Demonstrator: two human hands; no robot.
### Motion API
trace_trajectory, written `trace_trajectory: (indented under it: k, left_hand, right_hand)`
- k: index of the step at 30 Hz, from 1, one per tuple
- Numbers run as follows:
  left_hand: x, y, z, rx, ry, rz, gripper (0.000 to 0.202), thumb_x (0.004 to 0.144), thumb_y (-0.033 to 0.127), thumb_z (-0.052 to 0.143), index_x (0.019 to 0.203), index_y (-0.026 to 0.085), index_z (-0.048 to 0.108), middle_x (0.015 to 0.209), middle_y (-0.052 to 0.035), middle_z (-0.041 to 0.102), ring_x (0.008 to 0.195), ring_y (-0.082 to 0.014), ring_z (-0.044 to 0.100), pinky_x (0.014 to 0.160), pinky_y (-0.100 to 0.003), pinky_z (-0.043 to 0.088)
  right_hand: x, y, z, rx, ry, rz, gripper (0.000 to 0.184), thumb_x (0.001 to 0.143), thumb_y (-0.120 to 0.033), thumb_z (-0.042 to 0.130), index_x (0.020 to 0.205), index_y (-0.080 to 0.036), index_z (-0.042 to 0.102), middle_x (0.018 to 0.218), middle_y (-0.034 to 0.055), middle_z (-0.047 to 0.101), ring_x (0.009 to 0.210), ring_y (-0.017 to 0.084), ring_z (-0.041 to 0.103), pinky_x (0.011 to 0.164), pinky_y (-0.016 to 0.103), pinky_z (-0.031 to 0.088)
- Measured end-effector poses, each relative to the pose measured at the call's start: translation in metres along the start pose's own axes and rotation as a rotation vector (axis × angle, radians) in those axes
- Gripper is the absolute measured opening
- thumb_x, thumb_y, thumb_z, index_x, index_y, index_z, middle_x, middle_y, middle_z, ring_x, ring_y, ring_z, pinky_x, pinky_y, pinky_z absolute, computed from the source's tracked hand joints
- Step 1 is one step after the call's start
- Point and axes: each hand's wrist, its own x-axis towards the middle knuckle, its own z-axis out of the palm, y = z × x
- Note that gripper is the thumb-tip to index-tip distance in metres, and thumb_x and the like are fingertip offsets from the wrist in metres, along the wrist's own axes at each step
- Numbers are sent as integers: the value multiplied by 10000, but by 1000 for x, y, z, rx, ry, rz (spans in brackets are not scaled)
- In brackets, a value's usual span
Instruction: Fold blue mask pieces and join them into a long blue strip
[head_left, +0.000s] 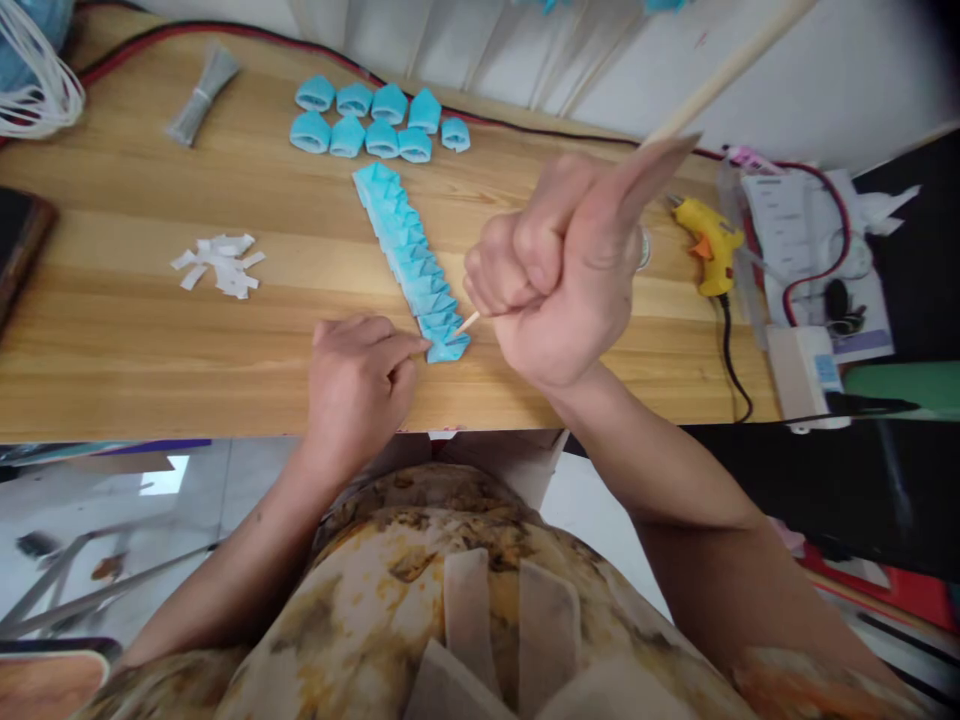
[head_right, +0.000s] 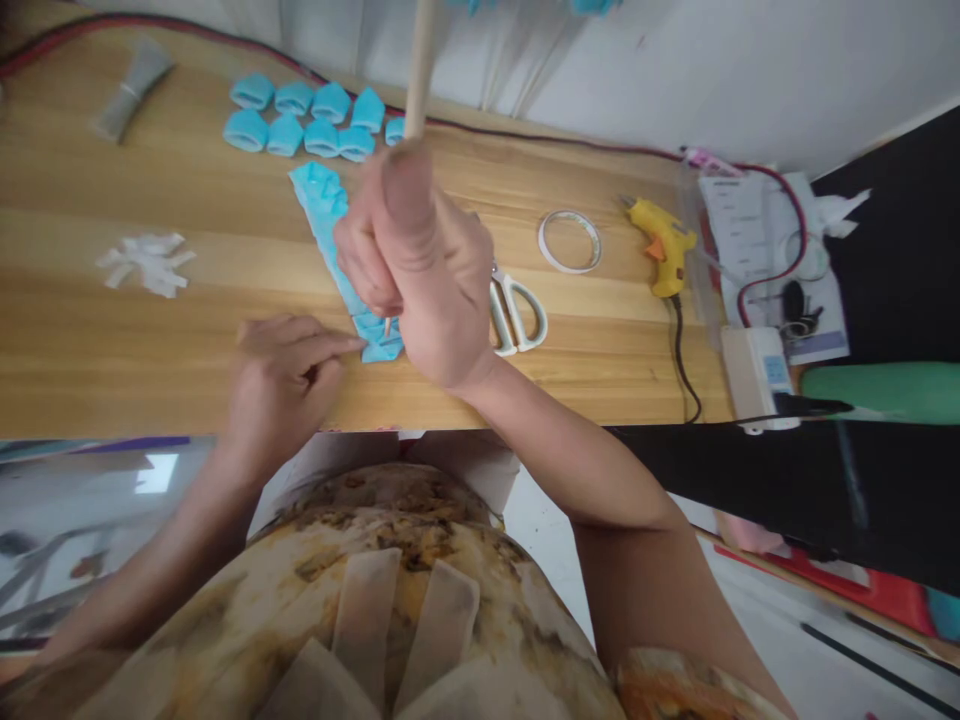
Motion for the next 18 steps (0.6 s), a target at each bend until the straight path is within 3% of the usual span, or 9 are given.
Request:
trace_trajectory:
  k: [4,10,15,18]
  left_hand:
    - [0,0,0,4,-8,-3,358,899,122,461,862,246,795,822,-38,751,814,-240,650,745,-429,380]
    - [0,-1,0,-53,32,7,344,883,111,472,810,243,781,789,-39,734,788,-238,648,735,-425,381]
    - [-2,-3,-2,-199,76,19,342,890,97,472,828,231,780,789,-31,732,731,-203,660,732,-416,411]
    - [-2,-3,-1,-113,45,56,338,907,116,484,821,245,784,819,-28,755,768,-222,664,748,-428,406]
  right_hand:
    - [-3,4,1,64,-3,27,710,923,-714,559,514,-246,216,456,-67,161,376,103,188,398,297,223]
    - [-9,26,0,161,-17,0,626,930,-684,579,533,-245,375,493,-66,224,411,109,153,431,296,218]
    - [-13,31,2,175,6,-33,628,958,-668,542,535,-237,372,510,-61,213,427,113,134,452,304,181]
    - [-12,29,2,161,-8,-39,622,940,-684,555,537,-244,379,514,-69,219,420,110,138,444,301,201]
